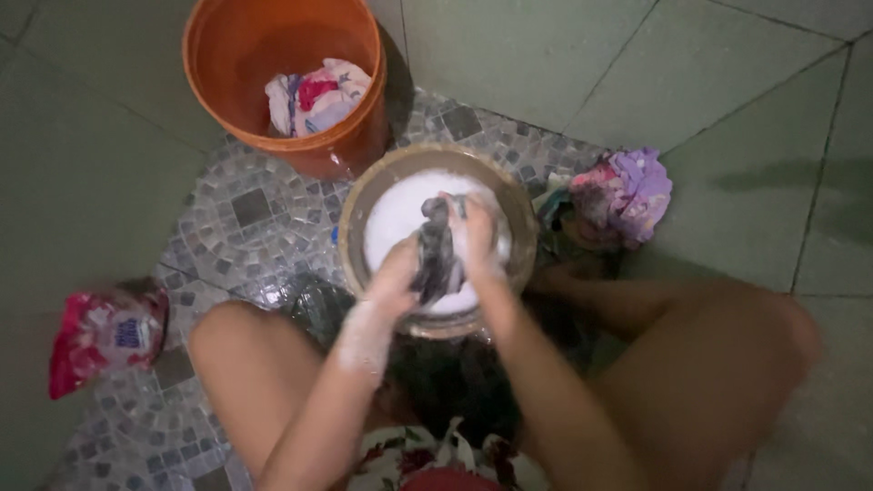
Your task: The person hand washes various pieces of clothing in a small basin filled with soapy water. They scrub and rinse each item individually, then place the washed clothes into a larger orange bucket nearby.
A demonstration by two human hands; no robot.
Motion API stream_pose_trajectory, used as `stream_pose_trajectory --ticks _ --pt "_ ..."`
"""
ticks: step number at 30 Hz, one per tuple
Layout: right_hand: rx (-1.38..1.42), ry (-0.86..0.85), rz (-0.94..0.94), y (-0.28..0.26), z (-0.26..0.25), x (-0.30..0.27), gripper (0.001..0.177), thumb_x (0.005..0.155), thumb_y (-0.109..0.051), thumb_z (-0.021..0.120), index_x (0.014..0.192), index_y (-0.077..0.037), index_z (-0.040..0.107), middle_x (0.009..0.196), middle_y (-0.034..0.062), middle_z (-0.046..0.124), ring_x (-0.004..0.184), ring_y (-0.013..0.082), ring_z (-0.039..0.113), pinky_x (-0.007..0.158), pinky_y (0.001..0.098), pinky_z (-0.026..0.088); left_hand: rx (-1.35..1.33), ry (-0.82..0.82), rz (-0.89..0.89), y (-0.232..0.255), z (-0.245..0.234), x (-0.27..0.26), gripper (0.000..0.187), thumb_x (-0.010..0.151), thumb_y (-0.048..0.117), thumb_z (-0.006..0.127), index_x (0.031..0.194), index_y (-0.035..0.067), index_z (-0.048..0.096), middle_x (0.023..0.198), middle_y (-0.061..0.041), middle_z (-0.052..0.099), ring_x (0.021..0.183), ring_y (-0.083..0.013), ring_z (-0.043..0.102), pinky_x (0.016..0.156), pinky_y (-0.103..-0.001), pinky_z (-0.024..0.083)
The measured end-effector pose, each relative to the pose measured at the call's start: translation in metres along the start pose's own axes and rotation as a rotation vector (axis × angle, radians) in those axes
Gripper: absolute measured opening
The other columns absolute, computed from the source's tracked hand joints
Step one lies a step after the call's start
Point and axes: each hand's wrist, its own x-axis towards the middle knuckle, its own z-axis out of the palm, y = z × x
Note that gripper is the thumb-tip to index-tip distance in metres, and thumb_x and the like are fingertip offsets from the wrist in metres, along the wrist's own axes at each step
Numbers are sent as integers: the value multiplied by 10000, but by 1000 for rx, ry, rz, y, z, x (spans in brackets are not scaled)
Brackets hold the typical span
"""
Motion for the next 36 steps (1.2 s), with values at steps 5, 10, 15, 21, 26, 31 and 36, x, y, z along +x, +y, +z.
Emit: stream_pose_trajectory --ticks 5,10,15,21,26,31,36 --pt "68 -380 99 27 -37 6 523 959 -340 678 1397 -117 502 1528 217 348 1439 374 293 1164 514 239 131 220 27 36 -9 -11 395 1007 289 569 1189 -44 679 1060 -128 747 867 -215 738 767 -349 618" --pt "-72 -658 81 -1 -48 -20 1072 702 -321 921 1564 -186 297 1637 152 198 1512 325 164 1237 435 168 223 -18 133 39 14 -16 388 1022 275 604 1242 -37 671 1148 -99 751 1054 -182 692 936 -325 537" --pt "120 -318 -70 3 -61 -27 626 729 -328 931 1241 -57 692 1616 64 488 1548 290 332 1279 394 292 -430 91 254 90 18 -55 562 892 479 595 1242 42 644 1214 -169 663 1062 -327 581 857 -497 490" --pt "688 -102 -525 -96 -48 -83 536 663 -246 936 1080 -17 691 1190 120 686 1136 252 659 1003 358 529 -331 116 253 25 16 7 565 855 505 552 1223 83 630 1219 -137 655 1135 -299 598 916 -506 512" --pt "571 120 -504 -72 -33 -67 98 788 -39 684 867 -73 732 844 109 719 796 268 722 773 378 590 -107 -107 220 -11 10 24 507 934 424 523 1273 55 599 1174 -128 649 1083 -266 602 917 -445 517" --pt "337 143 -113 -59 -38 -30 263 875 -138 787 672 -25 664 636 155 646 556 283 615 596 424 504 -79 -118 139 -36 8 26 449 1013 343 494 1323 26 567 1129 -119 643 1032 -233 605 919 -383 522" --pt "487 174 -473 -100 -42 -90 239 837 -127 758 670 -31 616 663 167 592 626 292 611 639 419 502 -80 -326 395 -37 -34 12 410 1092 222 510 1452 26 526 1144 -91 626 1040 -182 590 963 -313 505"
